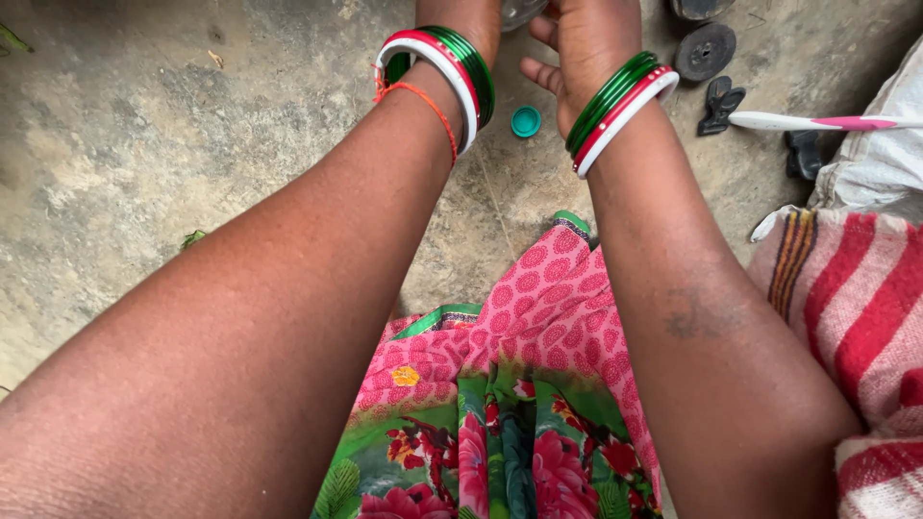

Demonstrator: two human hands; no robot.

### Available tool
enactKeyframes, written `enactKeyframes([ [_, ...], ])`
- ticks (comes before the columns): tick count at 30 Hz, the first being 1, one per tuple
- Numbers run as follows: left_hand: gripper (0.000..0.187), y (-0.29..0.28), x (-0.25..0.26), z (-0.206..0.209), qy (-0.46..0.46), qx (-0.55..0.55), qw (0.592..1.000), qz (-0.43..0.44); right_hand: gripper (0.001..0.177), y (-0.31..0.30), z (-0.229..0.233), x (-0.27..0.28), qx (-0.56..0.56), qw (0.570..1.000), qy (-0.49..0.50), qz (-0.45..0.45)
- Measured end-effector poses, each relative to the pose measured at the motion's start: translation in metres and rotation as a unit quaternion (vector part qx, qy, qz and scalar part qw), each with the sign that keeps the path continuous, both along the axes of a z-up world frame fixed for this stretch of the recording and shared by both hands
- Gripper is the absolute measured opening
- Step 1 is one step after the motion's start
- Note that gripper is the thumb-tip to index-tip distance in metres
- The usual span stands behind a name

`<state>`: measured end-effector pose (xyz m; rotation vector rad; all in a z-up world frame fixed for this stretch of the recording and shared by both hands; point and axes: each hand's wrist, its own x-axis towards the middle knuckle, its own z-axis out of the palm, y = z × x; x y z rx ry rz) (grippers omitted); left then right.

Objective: The recorder cleans a small plastic cup and a toothbrush on a balcony.

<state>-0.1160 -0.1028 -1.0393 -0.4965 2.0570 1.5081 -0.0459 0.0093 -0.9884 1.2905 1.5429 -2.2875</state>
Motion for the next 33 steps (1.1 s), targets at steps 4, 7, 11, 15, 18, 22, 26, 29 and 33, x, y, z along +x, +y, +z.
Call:
enactKeyframes([
  [4,0.048,-0.001,0.005,-0.028,0.013,0.002,1.0,-0.009,0.028,-0.004,0.016,0.003,0.017,1.0,0.008,-0.001],
  [7,0.052,0.001,0.004,-0.016,-0.005,-0.006,1.0,0.02,0.028,-0.006,0.028,0.003,0.059,0.998,-0.014,0.009],
  [11,0.06,0.007,0.001,0.038,-0.071,-0.002,0.996,0.047,0.025,-0.003,0.041,0.001,0.077,0.997,-0.018,0.015],
  [15,0.062,0.011,-0.001,0.073,-0.096,0.023,0.993,0.059,0.025,-0.001,0.064,-0.002,0.09,0.996,0.001,0.008],
  [18,0.061,0.013,-0.005,0.086,-0.096,0.024,0.994,0.041,0.031,-0.002,0.086,-0.005,0.097,0.995,0.014,0.012],
  [22,0.059,0.015,0.002,0.109,-0.134,0.037,0.989,0.04,0.037,-0.003,0.101,0.0,0.117,0.993,-0.004,0.008],
  [26,0.06,0.013,0.018,0.139,-0.201,0.065,0.974,0.081,0.04,-0.006,0.114,0.015,0.1,0.995,-0.02,0.002],
  [29,0.059,0.011,0.031,0.145,-0.233,0.076,0.963,0.11,0.038,-0.009,0.117,0.031,0.098,0.995,-0.021,-0.007],
  [33,0.052,0.006,0.048,0.149,-0.27,0.107,0.945,0.152,0.036,-0.013,0.129,0.049,0.087,0.995,-0.025,-0.031],
])
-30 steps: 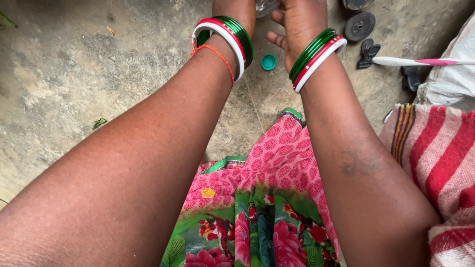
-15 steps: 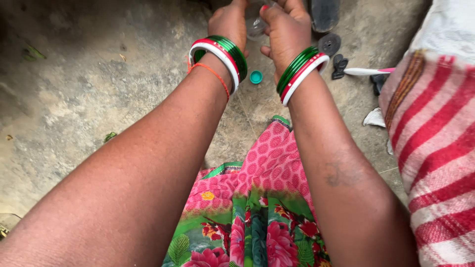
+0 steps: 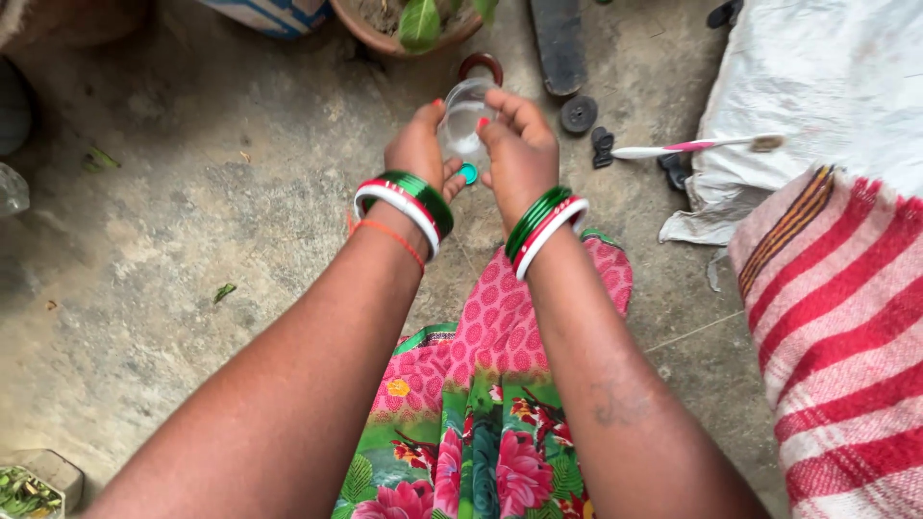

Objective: The recorder cleans a small plastic cup and a toothbrush on a balcony.

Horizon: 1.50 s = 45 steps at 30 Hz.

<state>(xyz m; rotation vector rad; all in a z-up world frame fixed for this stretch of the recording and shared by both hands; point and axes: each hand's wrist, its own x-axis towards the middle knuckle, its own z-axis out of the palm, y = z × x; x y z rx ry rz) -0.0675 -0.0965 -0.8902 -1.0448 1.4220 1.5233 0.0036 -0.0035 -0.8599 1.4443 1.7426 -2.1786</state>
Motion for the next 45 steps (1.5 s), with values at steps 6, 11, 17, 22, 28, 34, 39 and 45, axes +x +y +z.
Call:
enactKeyframes([
  [6,0.043,-0.006,0.023,0.021,0.004,0.044,0.999,0.022,0.018,0.002,0.023,0.023,0.022,0.996,0.042,-0.072],
  [11,0.053,0.005,0.029,0.076,0.021,0.063,0.997,0.028,0.015,0.004,0.047,0.03,0.072,0.987,0.117,-0.089],
  [17,0.068,0.024,0.026,0.126,0.038,0.082,0.996,0.029,0.021,0.008,0.096,0.035,0.152,0.974,0.147,-0.084],
  [22,0.067,0.038,0.018,0.181,0.057,0.126,0.99,0.032,0.036,0.009,0.145,0.027,0.203,0.959,0.171,-0.095],
  [28,0.054,0.045,0.01,0.246,0.088,0.206,0.974,0.043,0.045,0.006,0.213,0.008,0.179,0.964,0.167,-0.103],
  [34,0.038,0.046,0.003,0.31,0.113,0.257,0.958,0.056,0.038,0.011,0.273,-0.002,0.107,0.964,0.201,-0.134],
  [39,0.032,0.052,0.007,0.357,0.132,0.288,0.944,0.096,0.03,0.02,0.334,-0.003,0.077,0.965,0.199,-0.153],
  [45,0.034,0.059,0.017,0.444,0.157,0.331,0.926,0.098,0.029,0.03,0.432,0.003,0.244,0.943,0.192,-0.118],
])
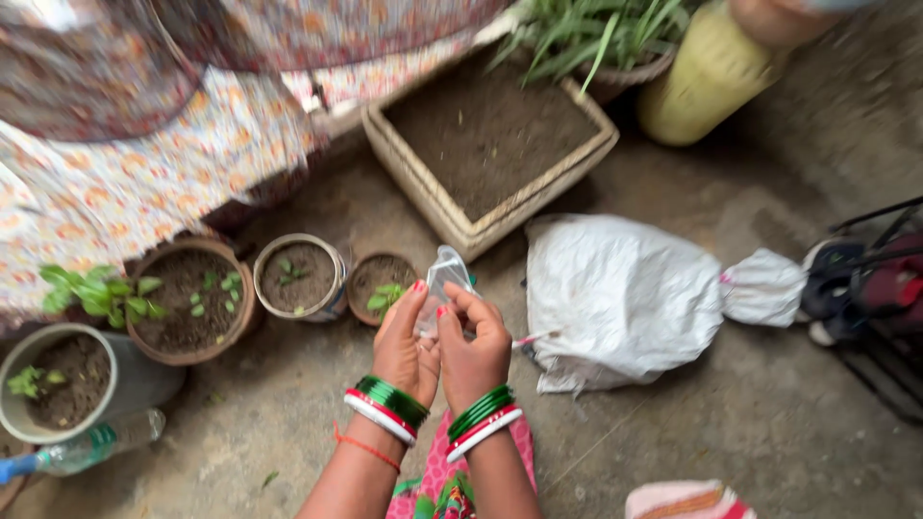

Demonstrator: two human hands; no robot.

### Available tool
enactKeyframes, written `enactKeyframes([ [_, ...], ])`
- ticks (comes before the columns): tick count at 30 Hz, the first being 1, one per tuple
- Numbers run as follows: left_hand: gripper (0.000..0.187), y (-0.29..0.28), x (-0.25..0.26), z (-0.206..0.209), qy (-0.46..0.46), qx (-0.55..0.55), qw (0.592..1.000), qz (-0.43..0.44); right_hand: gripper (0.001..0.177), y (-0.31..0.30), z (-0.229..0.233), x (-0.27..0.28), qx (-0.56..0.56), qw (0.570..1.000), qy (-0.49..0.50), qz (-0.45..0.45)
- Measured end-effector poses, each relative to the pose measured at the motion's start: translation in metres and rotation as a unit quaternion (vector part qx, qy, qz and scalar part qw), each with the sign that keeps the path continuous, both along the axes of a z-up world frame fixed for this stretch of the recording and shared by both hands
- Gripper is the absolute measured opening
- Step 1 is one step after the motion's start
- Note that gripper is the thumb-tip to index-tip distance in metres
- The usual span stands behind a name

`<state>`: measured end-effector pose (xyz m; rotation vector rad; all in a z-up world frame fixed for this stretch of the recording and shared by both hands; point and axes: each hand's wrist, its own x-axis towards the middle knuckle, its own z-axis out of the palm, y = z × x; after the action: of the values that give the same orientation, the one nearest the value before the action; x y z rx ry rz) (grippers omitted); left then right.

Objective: The recorder cleans a small plastic cup and a toothbrush on a balcony.

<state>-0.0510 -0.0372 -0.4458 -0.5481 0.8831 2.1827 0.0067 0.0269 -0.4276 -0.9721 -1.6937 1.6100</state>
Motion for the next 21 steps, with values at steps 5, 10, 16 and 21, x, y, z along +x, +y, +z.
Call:
enactKeyframes([
  [5,0.044,0.006,0.003,0.083,0.018,0.009,1.0,-0.013,0.032,0.005,0.075,0.0,-0.042,0.998,0.04,0.003],
  [10,0.05,0.015,0.005,0.136,0.043,0.011,0.999,-0.016,0.043,0.009,0.135,-0.001,-0.056,0.996,0.073,-0.006],
  [16,0.045,0.027,-0.001,0.202,0.065,0.085,0.994,-0.014,0.056,0.024,0.188,-0.006,-0.078,0.984,0.16,0.007],
  [21,0.052,0.037,-0.007,0.251,0.06,0.089,0.994,-0.01,0.047,0.034,0.258,0.001,0.038,0.999,0.017,-0.005],
])
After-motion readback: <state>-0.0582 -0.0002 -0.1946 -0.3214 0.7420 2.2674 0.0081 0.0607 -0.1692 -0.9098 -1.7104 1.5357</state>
